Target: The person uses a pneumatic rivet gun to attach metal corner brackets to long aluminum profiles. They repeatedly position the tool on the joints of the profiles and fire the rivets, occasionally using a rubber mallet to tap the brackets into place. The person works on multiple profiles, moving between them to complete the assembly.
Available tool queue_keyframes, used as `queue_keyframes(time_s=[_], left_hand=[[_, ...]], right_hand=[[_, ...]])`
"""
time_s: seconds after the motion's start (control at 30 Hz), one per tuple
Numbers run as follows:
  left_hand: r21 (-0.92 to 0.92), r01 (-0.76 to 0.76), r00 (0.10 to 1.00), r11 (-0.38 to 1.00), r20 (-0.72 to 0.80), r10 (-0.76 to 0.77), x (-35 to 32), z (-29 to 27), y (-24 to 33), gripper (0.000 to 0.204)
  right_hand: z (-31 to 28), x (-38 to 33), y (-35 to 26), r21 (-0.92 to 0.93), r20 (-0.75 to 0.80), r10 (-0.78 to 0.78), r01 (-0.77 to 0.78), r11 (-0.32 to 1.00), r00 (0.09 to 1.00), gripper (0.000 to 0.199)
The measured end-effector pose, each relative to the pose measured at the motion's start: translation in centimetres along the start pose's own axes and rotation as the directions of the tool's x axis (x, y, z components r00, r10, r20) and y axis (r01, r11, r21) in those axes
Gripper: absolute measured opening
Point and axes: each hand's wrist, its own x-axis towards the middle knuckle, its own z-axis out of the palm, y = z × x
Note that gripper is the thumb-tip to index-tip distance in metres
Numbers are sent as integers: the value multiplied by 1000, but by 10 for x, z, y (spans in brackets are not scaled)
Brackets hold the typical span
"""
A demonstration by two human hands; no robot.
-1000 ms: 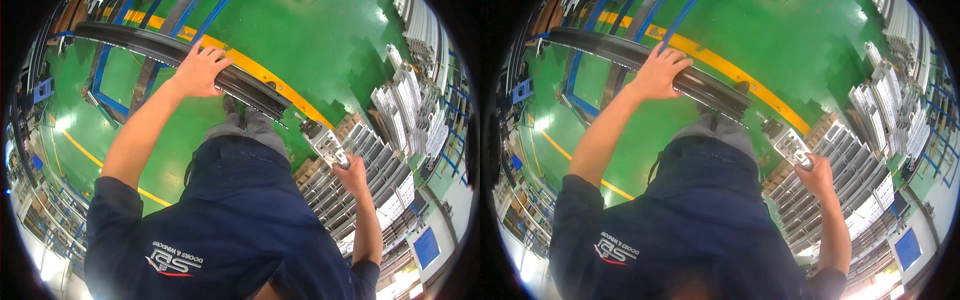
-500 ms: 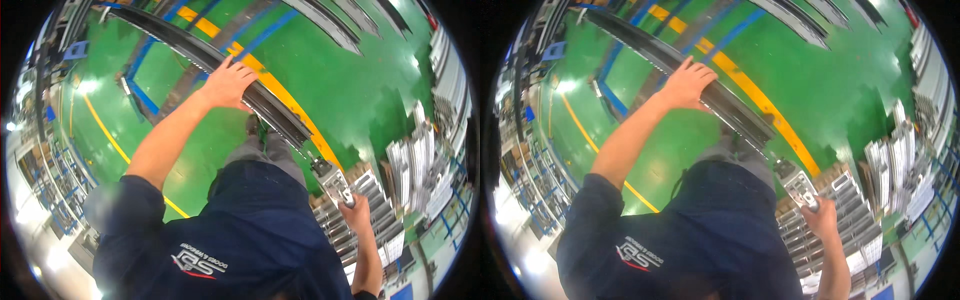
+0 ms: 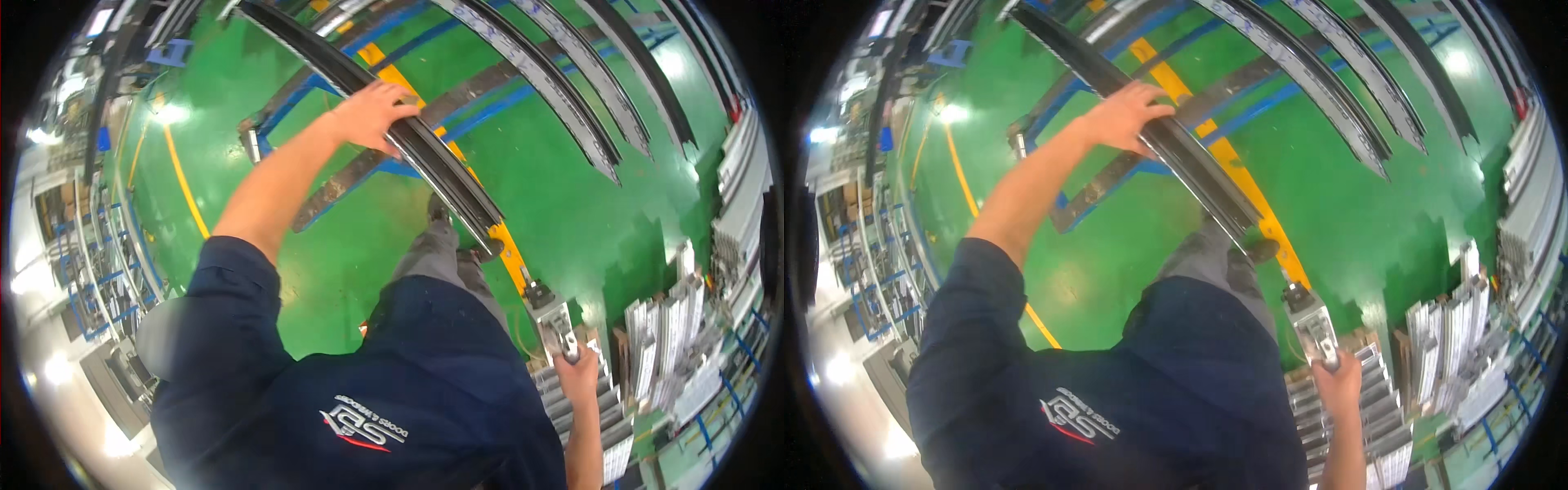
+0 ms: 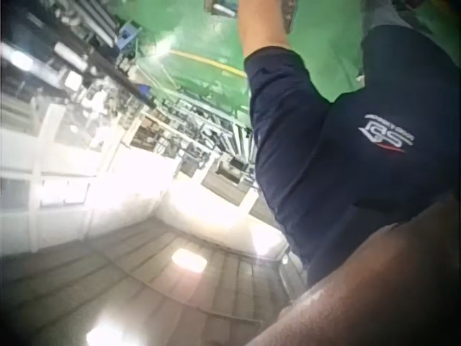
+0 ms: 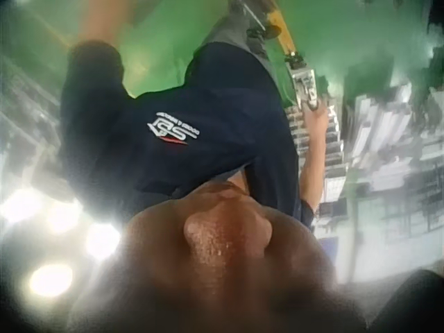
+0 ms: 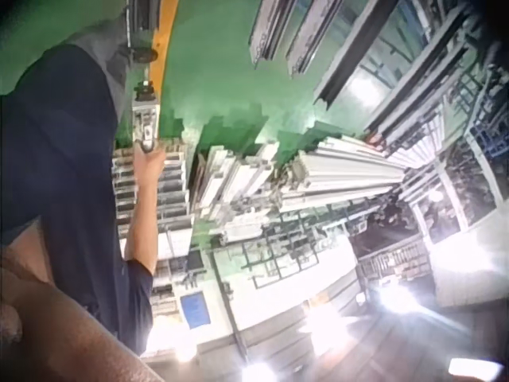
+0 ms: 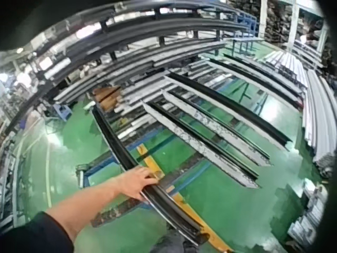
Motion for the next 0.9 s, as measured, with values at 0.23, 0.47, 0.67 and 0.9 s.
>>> queue_keyframes(time_s=[0.23,0.47,0.67,0.9], left_hand=[[-23,-23,999,999,-42,22,-1,12,-27,89],[-3,-7,999,1000,-39,6,3,14,-65,86],[-41,45,999,998,23,-44,8,8,-65,89],[-29,37,999,999,-14,-37,8,15,-69,92]], right_hand=[[-24,30,-84,-123,26,76,-72,990,997,28],[-33,72,-128,-128,186,38,-14,992,982,27],[-33,93,-167,-83,239,-25,46,995,971,20],[-38,103,-180,-112,340,82,-46,993,937,21]])
